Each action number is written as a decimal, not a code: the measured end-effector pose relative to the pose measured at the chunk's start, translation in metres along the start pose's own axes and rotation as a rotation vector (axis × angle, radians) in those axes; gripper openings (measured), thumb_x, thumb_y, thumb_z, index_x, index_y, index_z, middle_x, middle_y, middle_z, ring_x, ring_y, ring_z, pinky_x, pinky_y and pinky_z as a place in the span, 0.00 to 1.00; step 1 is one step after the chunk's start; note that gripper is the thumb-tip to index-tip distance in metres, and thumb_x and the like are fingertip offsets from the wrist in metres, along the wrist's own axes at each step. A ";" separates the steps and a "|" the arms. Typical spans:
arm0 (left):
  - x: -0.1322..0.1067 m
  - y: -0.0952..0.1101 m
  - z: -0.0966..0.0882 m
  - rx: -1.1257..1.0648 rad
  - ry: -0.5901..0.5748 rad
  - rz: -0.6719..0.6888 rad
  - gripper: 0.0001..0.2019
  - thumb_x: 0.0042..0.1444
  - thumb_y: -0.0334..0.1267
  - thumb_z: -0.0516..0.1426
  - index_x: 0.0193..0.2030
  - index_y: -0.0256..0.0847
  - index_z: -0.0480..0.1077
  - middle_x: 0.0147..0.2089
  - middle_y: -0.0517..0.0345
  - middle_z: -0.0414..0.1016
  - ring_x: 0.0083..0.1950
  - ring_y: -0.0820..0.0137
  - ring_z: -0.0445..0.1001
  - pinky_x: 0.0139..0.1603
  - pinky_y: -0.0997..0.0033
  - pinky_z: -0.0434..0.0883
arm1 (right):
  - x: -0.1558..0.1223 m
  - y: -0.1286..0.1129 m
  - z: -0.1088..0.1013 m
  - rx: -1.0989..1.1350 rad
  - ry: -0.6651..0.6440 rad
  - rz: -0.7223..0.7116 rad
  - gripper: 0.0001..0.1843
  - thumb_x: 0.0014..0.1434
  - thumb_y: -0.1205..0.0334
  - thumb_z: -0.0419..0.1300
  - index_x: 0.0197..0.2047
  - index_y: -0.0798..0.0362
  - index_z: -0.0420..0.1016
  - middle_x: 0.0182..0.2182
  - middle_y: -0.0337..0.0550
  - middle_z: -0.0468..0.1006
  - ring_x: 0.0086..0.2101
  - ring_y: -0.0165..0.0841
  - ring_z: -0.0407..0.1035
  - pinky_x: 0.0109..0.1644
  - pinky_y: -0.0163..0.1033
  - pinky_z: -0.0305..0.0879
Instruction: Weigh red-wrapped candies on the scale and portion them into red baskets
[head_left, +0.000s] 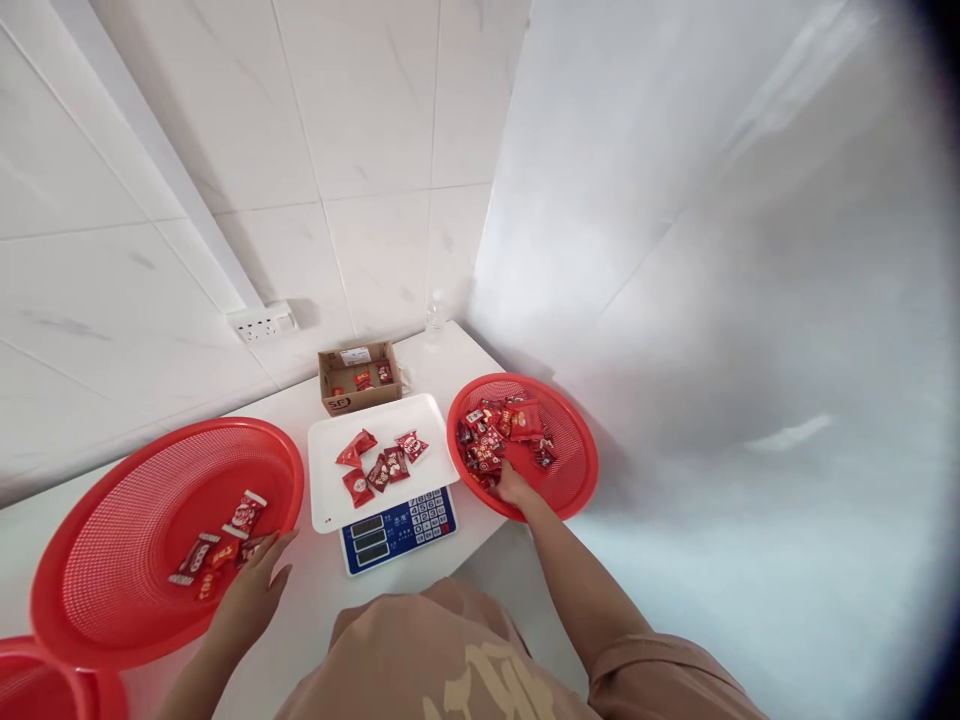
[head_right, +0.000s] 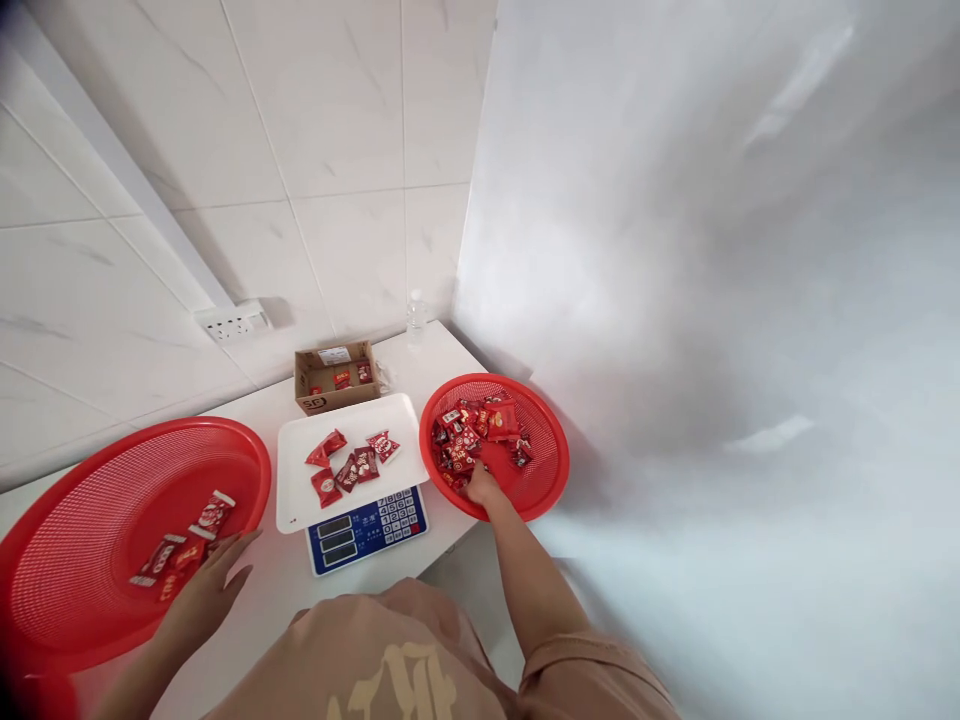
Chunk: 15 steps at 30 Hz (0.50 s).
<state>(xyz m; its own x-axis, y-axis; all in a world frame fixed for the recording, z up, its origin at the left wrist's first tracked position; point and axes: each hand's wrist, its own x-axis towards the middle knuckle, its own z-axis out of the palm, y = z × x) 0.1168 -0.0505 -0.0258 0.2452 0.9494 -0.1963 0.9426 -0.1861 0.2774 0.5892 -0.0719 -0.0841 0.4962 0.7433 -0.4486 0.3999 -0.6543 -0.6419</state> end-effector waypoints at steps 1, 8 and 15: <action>0.000 0.001 -0.001 0.000 -0.001 -0.001 0.22 0.60 0.37 0.44 0.59 0.43 0.67 0.62 0.51 0.70 0.63 0.62 0.66 0.56 0.63 0.70 | 0.000 0.000 -0.001 0.022 -0.003 -0.015 0.39 0.33 0.67 0.69 0.53 0.57 0.71 0.38 0.53 0.79 0.39 0.47 0.73 0.44 0.49 0.68; -0.003 0.006 -0.004 -0.022 -0.024 -0.016 0.23 0.60 0.37 0.43 0.60 0.41 0.66 0.62 0.47 0.69 0.64 0.58 0.65 0.56 0.58 0.71 | -0.001 0.010 -0.016 0.140 -0.021 -0.039 0.08 0.41 0.69 0.61 0.29 0.53 0.77 0.27 0.42 0.79 0.32 0.39 0.74 0.38 0.45 0.71; -0.001 0.003 -0.003 -0.008 -0.051 -0.023 0.24 0.60 0.37 0.43 0.61 0.42 0.64 0.64 0.49 0.67 0.66 0.59 0.63 0.59 0.59 0.68 | 0.005 0.015 -0.019 0.034 0.113 -0.016 0.30 0.42 0.68 0.61 0.52 0.54 0.73 0.49 0.54 0.74 0.50 0.45 0.68 0.54 0.49 0.63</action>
<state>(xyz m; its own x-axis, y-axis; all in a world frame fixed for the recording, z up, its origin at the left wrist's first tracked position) 0.1192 -0.0513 -0.0219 0.2346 0.9393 -0.2504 0.9464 -0.1619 0.2795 0.6119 -0.0810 -0.0843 0.5746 0.7318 -0.3666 0.3830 -0.6362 -0.6697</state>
